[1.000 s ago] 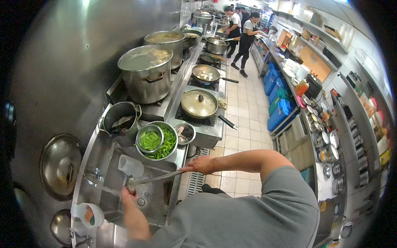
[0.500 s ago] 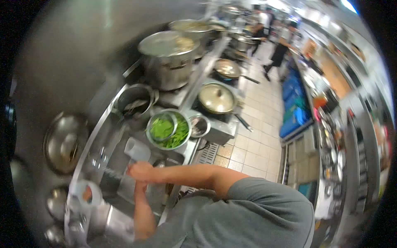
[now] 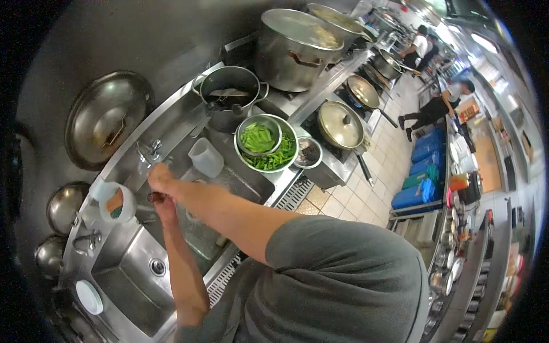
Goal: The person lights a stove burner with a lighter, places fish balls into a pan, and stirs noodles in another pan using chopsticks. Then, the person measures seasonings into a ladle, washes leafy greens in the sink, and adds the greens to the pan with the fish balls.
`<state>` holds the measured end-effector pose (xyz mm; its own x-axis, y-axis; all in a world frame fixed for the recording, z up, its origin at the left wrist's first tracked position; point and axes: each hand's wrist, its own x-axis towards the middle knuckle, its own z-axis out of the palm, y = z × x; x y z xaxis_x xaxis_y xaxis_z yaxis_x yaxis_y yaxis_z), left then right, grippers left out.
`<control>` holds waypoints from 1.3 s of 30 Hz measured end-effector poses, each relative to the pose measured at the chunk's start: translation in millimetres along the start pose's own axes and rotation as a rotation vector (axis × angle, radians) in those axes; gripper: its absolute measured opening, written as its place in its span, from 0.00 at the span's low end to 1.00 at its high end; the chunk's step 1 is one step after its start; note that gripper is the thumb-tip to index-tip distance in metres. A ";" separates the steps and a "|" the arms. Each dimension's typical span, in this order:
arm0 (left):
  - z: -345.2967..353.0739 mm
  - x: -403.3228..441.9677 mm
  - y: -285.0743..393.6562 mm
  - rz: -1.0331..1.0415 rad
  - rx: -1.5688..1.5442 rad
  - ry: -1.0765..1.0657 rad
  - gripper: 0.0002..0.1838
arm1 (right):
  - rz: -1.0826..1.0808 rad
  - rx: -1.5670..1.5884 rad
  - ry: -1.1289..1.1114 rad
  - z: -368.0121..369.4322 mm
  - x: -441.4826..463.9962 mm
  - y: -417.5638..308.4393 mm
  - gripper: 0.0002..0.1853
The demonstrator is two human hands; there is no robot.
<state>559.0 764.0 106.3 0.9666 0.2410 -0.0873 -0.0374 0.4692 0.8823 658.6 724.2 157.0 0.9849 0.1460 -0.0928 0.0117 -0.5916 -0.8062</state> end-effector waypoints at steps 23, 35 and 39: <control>-10.5 32.6 -162.3 -0.846 -0.323 0.477 0.15 | 0.466 0.512 -0.779 -188.7 -208.4 137.8 0.30; 9.6 56.7 -166.3 -0.767 -0.799 0.368 0.16 | 0.750 1.099 -0.638 -223.1 -215.5 87.1 0.08; -42.3 42.1 -151.1 -0.749 -0.213 0.257 0.24 | 0.558 0.579 -0.762 -263.0 -215.5 107.8 0.08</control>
<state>594.6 739.2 -50.3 0.6671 -0.0253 -0.7445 0.5225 0.7283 0.4434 493.0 420.4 243.9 0.4605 0.5417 -0.7032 -0.6792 -0.2951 -0.6721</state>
